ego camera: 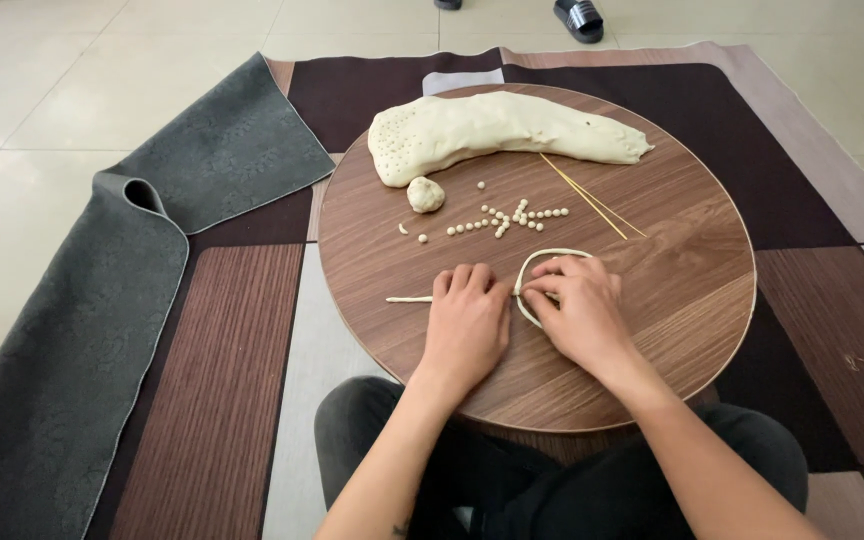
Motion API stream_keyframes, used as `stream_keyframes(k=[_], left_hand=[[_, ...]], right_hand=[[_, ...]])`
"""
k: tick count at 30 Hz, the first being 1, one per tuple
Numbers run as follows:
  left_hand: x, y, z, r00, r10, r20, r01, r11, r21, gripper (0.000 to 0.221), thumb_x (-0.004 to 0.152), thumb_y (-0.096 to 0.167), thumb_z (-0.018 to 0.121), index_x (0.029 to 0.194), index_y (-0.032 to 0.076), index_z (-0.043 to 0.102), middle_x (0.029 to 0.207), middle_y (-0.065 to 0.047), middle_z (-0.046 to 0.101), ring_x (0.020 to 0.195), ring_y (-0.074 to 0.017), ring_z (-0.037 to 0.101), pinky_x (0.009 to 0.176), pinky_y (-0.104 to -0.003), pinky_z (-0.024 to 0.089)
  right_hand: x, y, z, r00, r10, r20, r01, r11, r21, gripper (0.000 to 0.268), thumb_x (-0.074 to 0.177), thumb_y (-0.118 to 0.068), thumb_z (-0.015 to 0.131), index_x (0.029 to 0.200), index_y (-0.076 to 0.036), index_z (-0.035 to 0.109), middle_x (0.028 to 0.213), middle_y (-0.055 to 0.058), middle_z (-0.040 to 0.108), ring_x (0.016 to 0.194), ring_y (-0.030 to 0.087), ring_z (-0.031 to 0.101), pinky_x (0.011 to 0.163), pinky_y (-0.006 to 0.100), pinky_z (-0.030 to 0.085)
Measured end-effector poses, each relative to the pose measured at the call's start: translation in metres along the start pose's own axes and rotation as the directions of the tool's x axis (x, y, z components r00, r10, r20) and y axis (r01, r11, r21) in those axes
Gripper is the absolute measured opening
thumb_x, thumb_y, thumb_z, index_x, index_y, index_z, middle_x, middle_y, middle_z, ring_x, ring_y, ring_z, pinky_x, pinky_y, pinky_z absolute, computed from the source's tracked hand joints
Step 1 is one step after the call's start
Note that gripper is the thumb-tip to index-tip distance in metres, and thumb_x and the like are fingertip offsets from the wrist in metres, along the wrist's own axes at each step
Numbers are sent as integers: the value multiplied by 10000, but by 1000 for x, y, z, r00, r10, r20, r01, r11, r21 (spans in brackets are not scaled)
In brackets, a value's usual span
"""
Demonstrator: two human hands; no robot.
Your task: Creating decorative art using dough by rolling thin strips and placing them on a board to form shapes.
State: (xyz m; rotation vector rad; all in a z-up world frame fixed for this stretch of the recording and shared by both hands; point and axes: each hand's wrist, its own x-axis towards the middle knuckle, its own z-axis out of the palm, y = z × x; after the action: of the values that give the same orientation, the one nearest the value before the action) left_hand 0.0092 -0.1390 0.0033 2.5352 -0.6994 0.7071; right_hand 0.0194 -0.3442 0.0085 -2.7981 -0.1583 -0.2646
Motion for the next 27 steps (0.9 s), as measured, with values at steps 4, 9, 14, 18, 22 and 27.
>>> stream_keyframes(k=[4, 9, 14, 18, 22, 27], left_hand=[[0, -6, -12, 1000, -26, -4, 26, 1000, -15, 216, 998, 188, 676, 1135, 162, 841, 1067, -76, 717, 1168, -305, 668, 1073, -466, 454], [-14, -38, -41, 994, -106, -25, 107, 994, 28, 255, 991, 164, 690, 1192, 166, 848, 1130, -76, 733, 1215, -301, 661, 1106, -451, 444], [6, -76, -61, 967, -242, -79, 249, 964, 93, 243, 1005, 153, 708, 1191, 127, 864, 1048, -99, 745, 1071, -346, 711, 934, -469, 556], [48, -122, -23, 965, -241, -106, 253, 960, 121, 222, 977, 200, 744, 1145, 135, 874, 979, -100, 748, 999, -362, 742, 859, -488, 601], [86, -110, -2, 971, -208, -116, 222, 966, 131, 203, 1002, 246, 739, 1111, 142, 875, 960, -100, 767, 960, -367, 763, 844, -497, 613], [88, -25, 18, 987, 67, -145, -55, 995, 85, 114, 944, 183, 780, 1029, 111, 807, 920, -133, 687, 975, -411, 712, 854, -527, 571]], right_hand=[[2, 11, -2, 995, -39, -88, 36, 999, -40, 143, 1016, -415, 769, 1031, -352, 898, 1248, -158, 788, 1308, 217, 668, 1045, 457, 537], [-9, 36, -38, 895, -163, -415, 158, 986, -46, 75, 1040, -316, 825, 1012, -306, 894, 1179, -93, 818, 1204, 236, 739, 1008, 422, 563], [-23, 123, -19, 904, 28, -427, 35, 990, 138, 208, 1172, -286, 762, 1299, -153, 861, 1133, 85, 820, 1102, 319, 790, 1060, 447, 551], [-19, 151, 9, 890, 60, -452, 19, 985, 169, 259, 1130, -259, 792, 1352, -135, 841, 1151, 105, 812, 1115, 345, 789, 1044, 469, 570], [-23, 142, -2, 889, 117, -443, -22, 977, 213, 289, 1090, -224, 796, 1359, -124, 829, 1141, 118, 830, 1087, 382, 793, 1004, 510, 586], [18, 155, -27, 897, 383, -221, -286, 883, 371, 392, 1021, -312, 801, 1409, -264, 824, 1120, 34, 895, 1120, 322, 835, 1004, 476, 637]])
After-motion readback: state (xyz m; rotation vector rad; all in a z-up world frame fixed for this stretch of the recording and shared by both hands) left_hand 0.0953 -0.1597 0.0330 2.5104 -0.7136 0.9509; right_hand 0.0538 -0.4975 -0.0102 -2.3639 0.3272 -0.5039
